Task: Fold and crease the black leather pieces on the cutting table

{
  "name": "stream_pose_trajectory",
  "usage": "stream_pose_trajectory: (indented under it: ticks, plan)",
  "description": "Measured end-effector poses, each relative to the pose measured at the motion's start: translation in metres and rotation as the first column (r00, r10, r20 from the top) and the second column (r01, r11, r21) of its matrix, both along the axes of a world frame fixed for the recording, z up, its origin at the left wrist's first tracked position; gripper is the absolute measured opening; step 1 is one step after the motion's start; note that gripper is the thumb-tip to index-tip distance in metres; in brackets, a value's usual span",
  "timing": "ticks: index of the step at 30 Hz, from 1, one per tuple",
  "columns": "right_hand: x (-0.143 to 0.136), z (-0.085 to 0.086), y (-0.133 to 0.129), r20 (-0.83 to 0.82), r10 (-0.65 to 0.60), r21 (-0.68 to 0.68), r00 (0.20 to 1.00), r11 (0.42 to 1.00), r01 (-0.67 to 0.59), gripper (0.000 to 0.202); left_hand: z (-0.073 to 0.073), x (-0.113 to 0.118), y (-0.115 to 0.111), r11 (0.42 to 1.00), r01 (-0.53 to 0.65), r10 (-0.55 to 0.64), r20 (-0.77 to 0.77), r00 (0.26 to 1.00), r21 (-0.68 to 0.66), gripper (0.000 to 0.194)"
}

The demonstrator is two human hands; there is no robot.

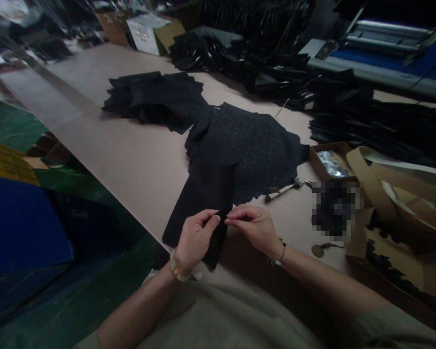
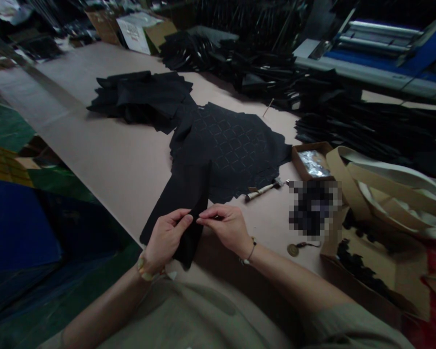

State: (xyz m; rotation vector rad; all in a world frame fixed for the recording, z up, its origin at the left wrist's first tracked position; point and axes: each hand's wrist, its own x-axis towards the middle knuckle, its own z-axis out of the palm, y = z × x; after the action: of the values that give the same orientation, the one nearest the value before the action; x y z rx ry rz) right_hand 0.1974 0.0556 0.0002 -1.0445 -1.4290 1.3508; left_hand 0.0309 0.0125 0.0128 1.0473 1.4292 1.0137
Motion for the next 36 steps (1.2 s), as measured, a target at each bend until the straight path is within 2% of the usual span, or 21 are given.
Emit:
stream_pose_trajectory:
  ticks: [4,7,10,12,14,15,17,18,19,21,22,23,24,25,26,30,33,36]
  plan:
    - [0.001,0.0,0.002,-0.01,0.021,0.007,1.0,1.0,-0.021,0.018,0.004,0.0,0.0,0.998,0.029,-0.027,-0.045,0.999,0.052,0.025]
    - [0.003,0.002,0.005,-0.037,0.071,-0.131,0.997,0.989,-0.075,0.024,0.008,-0.002,-0.001,0.983,0.083,-0.059,-0.145,0.988,0.166,0.018]
    - [0.005,0.002,0.01,-0.063,0.137,-0.24,0.989,0.959,-0.149,0.032,0.01,-0.007,-0.001,0.93,0.182,-0.086,-0.292,0.953,0.319,0.01]
    - [0.007,0.001,0.013,-0.09,0.194,-0.25,0.977,0.945,-0.211,0.037,0.011,-0.011,-0.002,0.872,0.252,-0.076,-0.392,0.917,0.42,0.009]
    - [0.009,0.0,0.016,-0.075,0.253,-0.19,0.965,0.946,-0.263,0.042,0.012,-0.015,-0.003,0.798,0.33,-0.047,-0.493,0.869,0.504,0.008]
    - [0.011,-0.001,0.017,-0.035,0.253,-0.118,0.967,0.96,-0.256,0.044,0.012,-0.016,-0.003,0.761,0.371,-0.03,-0.542,0.84,0.532,0.009]
    - [0.015,-0.001,0.018,0.107,0.135,0.15,0.985,0.977,-0.151,0.05,0.013,-0.019,-0.003,0.703,0.45,-0.004,-0.63,0.777,0.551,0.01]
    - [0.018,-0.001,0.018,0.186,0.02,0.335,0.982,0.939,-0.082,0.053,0.014,-0.019,-0.002,0.681,0.485,0.003,-0.665,0.747,0.548,0.011]
    - [0.021,0.0,0.017,0.253,-0.113,0.527,0.961,0.849,-0.039,0.054,0.015,-0.02,-0.002,0.662,0.519,0.004,-0.695,0.719,0.54,0.011]
    - [0.027,0.004,0.014,0.326,-0.338,0.825,0.883,0.558,-0.091,0.045,0.017,-0.02,-0.002,0.625,0.582,-0.003,-0.744,0.668,0.52,0.013]
    - [0.029,0.006,0.013,0.345,-0.396,0.895,0.851,0.413,-0.17,0.037,0.018,-0.02,-0.003,0.604,0.611,-0.002,-0.766,0.643,0.511,0.013]
    - [0.031,0.008,0.012,0.367,-0.414,0.918,0.833,0.307,-0.253,0.029,0.018,-0.02,-0.003,0.583,0.637,0.003,-0.786,0.618,0.504,0.014]
    - [0.032,0.009,0.01,0.391,-0.401,0.917,0.828,0.243,-0.316,0.025,0.019,-0.02,-0.003,0.562,0.659,0.016,-0.803,0.596,0.5,0.016]
    - [0.033,0.011,0.009,0.41,-0.371,0.911,0.833,0.218,-0.351,0.023,0.019,-0.02,-0.004,0.542,0.676,0.031,-0.816,0.577,0.499,0.019]
    - [0.033,0.012,0.008,0.423,-0.336,0.904,0.841,0.221,-0.366,0.022,0.018,-0.02,-0.004,0.524,0.687,0.049,-0.823,0.566,0.504,0.021]
    - [0.031,0.012,0.007,0.423,-0.264,0.889,0.867,0.306,-0.341,0.019,0.013,-0.021,-0.005,0.476,0.678,0.105,-0.801,0.589,0.561,0.024]
    - [0.03,0.009,0.008,0.435,-0.219,0.87,0.874,0.353,-0.345,0.02,0.009,-0.022,-0.005,0.48,0.639,0.165,-0.777,0.607,0.601,0.019]
    - [0.029,0.006,0.009,0.42,-0.193,0.863,0.887,0.386,-0.325,0.019,0.008,-0.022,-0.004,0.481,0.64,0.199,-0.785,0.586,0.599,0.016]
